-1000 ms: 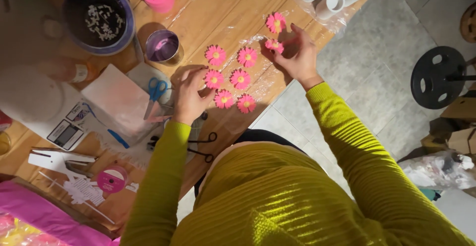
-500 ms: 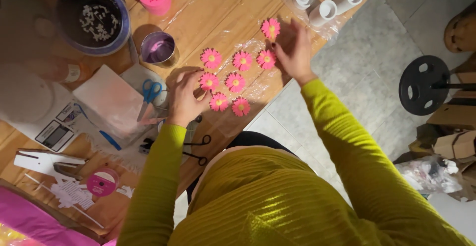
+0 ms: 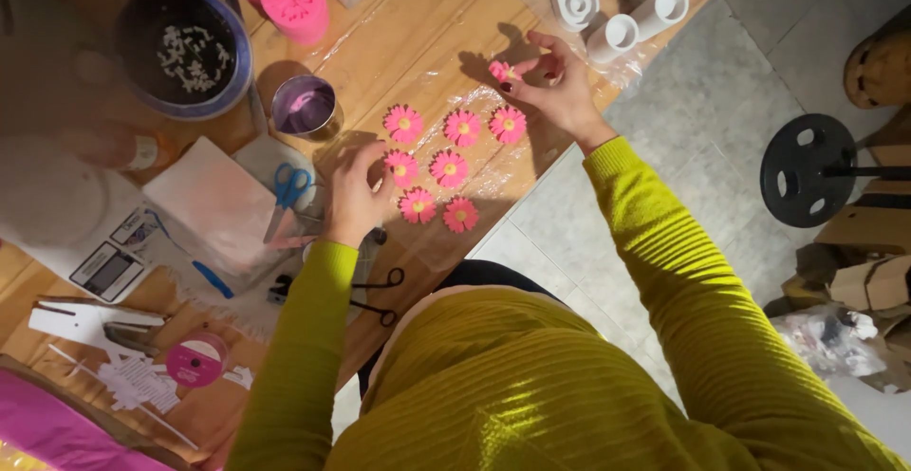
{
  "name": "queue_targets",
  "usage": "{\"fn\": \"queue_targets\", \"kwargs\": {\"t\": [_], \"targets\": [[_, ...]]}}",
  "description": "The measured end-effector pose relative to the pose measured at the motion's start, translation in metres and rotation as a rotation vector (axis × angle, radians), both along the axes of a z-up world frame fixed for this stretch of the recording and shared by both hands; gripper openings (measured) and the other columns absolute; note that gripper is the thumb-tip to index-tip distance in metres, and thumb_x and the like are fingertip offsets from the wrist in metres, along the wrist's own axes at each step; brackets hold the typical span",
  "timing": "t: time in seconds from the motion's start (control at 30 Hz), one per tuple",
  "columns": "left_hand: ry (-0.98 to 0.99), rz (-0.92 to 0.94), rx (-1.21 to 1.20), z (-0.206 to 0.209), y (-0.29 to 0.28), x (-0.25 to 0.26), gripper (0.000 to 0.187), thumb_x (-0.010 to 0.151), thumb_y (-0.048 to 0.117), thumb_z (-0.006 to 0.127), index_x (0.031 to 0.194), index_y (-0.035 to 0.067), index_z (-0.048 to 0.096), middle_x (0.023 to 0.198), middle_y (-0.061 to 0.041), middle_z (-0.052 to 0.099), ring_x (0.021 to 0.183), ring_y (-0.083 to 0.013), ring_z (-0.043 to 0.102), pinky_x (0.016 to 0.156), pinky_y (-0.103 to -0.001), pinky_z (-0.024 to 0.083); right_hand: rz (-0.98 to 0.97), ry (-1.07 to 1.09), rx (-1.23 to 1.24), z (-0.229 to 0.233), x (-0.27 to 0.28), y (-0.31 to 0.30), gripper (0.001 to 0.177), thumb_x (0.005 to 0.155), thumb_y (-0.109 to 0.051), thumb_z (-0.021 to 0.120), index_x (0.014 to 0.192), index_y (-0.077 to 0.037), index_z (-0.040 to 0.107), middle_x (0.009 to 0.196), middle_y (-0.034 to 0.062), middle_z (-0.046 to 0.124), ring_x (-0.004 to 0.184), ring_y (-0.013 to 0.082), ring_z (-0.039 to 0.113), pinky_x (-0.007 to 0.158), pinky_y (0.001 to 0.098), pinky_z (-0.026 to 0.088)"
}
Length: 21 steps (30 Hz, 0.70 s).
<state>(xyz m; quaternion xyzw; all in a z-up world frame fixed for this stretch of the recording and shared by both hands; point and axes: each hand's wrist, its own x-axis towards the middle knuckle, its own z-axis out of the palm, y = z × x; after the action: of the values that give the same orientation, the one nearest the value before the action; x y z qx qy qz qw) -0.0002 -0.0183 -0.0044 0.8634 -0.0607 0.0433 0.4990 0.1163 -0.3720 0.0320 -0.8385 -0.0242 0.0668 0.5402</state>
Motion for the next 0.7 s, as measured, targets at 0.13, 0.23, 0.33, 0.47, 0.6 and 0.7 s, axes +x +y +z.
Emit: {"fn": "queue_targets", "kwargs": {"t": [0.13, 0.23, 0.33, 0.47, 0.6, 0.7], "targets": [[0.012, 0.079, -0.050, -0.015, -0.014, 0.013, 0.034, 0.094, 0.008, 0.075, 0.126, 0.005, 0.063, 0.119, -0.018, 0.069, 0.114, -0.0369, 0.067, 0.097, -0.044, 0.055, 0.047, -0.060, -0.025, 0.001, -0.002, 0.005, 0.080, 0.081, -0.013, 0.090, 0.149, -0.001, 0.050, 0.111, 0.0013, 0.074, 0.105, 0.0144, 0.062, 0.099, 0.0317, 0.045], [-0.143, 0.058, 0.009, -0.005, -0.028, 0.028, 0.055, 0.084, 0.005, 0.081, 0.134, 0.001, 0.056, 0.128, -0.025, 0.063, 0.120, -0.0433, 0.060, 0.102, -0.047, 0.050, 0.058, -0.175, -0.140, -0.002, -0.009, 0.015, 0.083, 0.077, -0.012, 0.090, 0.149, -0.002, 0.049, 0.117, 0.0074, 0.070, 0.113, 0.0216, 0.061, 0.103, 0.0360, 0.047], [-0.151, 0.022, 0.075, -0.009, -0.037, 0.040, 0.064, 0.076, 0.006, 0.085, 0.131, 0.000, 0.055, 0.127, -0.027, 0.061, 0.121, -0.0463, 0.057, 0.103, -0.049, 0.047, 0.040, -0.286, -0.324, -0.004, -0.012, 0.025, 0.084, 0.074, -0.011, 0.090, 0.148, -0.005, 0.050, 0.122, 0.0140, 0.068, 0.119, 0.0302, 0.058, 0.107, 0.0401, 0.048], [-0.109, 0.042, 0.130, -0.005, -0.042, 0.049, 0.063, 0.075, 0.007, 0.084, 0.131, 0.002, 0.056, 0.126, -0.026, 0.063, 0.117, -0.0447, 0.058, 0.100, -0.049, 0.048, 0.042, -0.360, -0.450, -0.009, -0.015, 0.027, 0.082, 0.074, -0.009, 0.090, 0.146, -0.006, 0.050, 0.126, 0.0142, 0.070, 0.122, 0.0359, 0.057, 0.107, 0.0440, 0.048], [0.003, 0.007, 0.100, -0.012, -0.034, 0.059, 0.058, 0.087, 0.010, 0.079, 0.139, 0.002, 0.054, 0.121, -0.025, 0.063, 0.111, -0.0425, 0.060, 0.095, -0.050, 0.050, 0.007, -0.407, -0.385, -0.007, -0.023, 0.021, 0.077, 0.080, -0.005, 0.084, 0.148, -0.002, 0.047, 0.131, 0.0169, 0.065, 0.124, 0.0363, 0.058, 0.107, 0.0444, 0.048], [-0.111, -0.052, 0.099, -0.008, -0.030, 0.063, 0.055, 0.090, 0.010, 0.078, 0.139, 0.000, 0.053, 0.124, -0.023, 0.064, 0.114, -0.0420, 0.061, 0.098, -0.049, 0.050, -0.062, -0.376, -0.312, 0.004, -0.036, 0.019, 0.073, 0.084, -0.002, 0.079, 0.149, -0.001, 0.046, 0.133, 0.0183, 0.063, 0.126, 0.0349, 0.060, 0.108, 0.0425, 0.049]]}}
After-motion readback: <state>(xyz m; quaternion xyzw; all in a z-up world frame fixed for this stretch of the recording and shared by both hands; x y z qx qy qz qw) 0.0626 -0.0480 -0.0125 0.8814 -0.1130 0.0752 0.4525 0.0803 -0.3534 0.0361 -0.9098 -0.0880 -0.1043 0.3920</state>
